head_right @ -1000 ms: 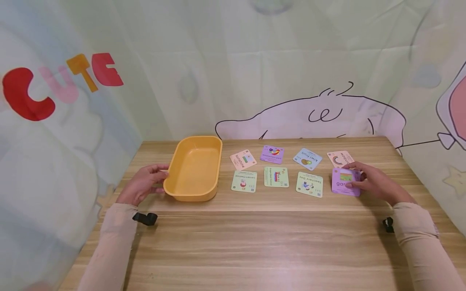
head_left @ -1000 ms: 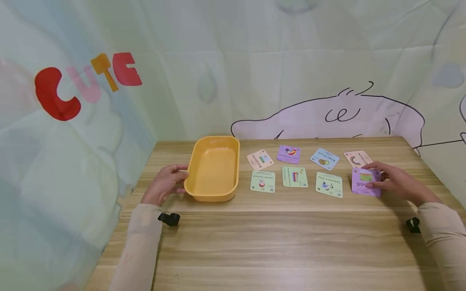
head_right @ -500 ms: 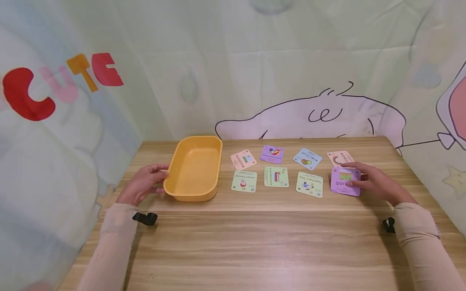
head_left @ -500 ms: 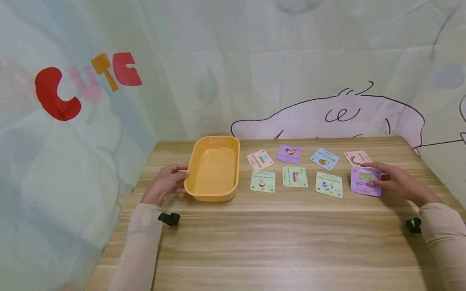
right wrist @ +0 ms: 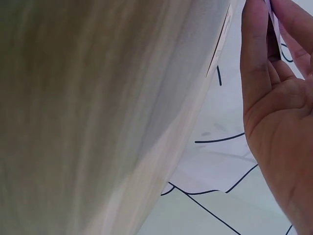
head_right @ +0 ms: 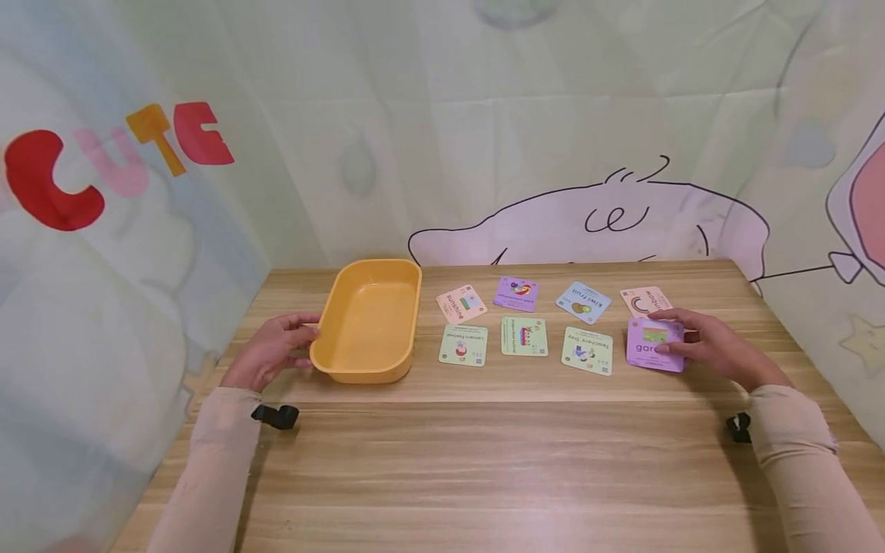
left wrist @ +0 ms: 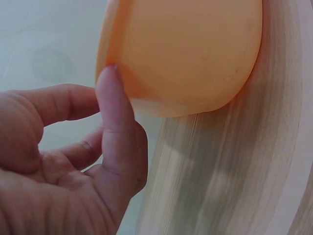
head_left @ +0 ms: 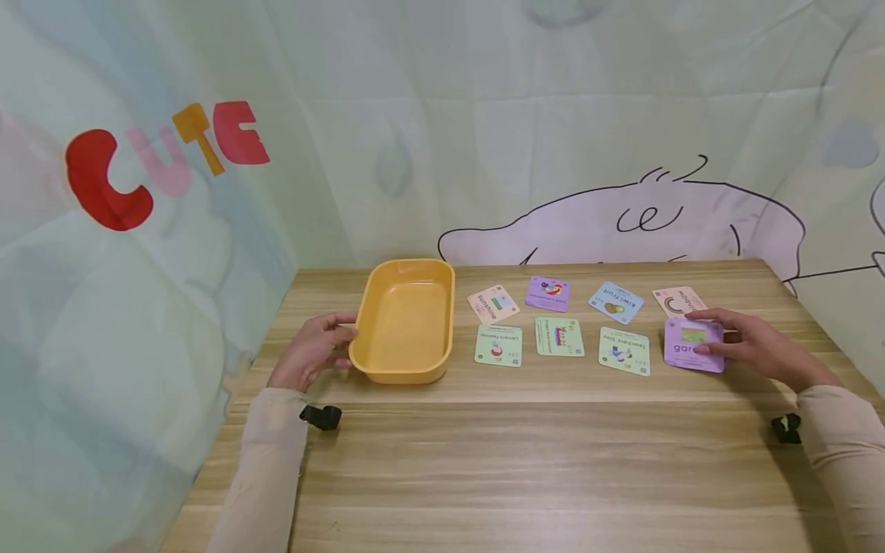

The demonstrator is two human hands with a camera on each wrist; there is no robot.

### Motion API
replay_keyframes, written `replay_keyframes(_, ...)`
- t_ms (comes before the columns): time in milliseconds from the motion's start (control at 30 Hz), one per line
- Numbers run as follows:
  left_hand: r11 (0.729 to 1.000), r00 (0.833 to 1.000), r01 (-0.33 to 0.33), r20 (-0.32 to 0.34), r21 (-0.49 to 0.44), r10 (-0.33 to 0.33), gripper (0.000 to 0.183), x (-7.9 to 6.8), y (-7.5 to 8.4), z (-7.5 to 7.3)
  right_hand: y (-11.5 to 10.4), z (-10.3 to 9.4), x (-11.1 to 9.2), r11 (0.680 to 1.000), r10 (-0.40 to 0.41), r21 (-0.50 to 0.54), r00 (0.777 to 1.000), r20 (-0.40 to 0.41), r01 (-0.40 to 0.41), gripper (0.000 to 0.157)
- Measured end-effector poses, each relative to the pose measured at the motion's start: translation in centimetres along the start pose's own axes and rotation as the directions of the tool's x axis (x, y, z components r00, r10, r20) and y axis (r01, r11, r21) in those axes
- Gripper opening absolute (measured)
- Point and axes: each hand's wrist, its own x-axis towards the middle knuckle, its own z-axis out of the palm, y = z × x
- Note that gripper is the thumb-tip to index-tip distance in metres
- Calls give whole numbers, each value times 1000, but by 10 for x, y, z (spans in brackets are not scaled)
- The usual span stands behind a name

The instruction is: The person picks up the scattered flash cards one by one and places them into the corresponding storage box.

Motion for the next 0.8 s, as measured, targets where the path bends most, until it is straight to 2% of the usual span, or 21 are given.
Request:
replay_keyframes(233,1000,1000,-8,2,2,8,47,-1,0,-1,5,0,3,999,22,40,1000,-13,-21,60)
replay_keyframes(500,1000,1000,-4,5,-5,4,48,-1,0,-1,-1,-2,0,996,-3,92,999,-35,7,55)
replay_keyframes(800,1000,1000,0,2,-2,0,48,-1,0,0,-7,-6,0,997,7,74,999,-37,-4,58)
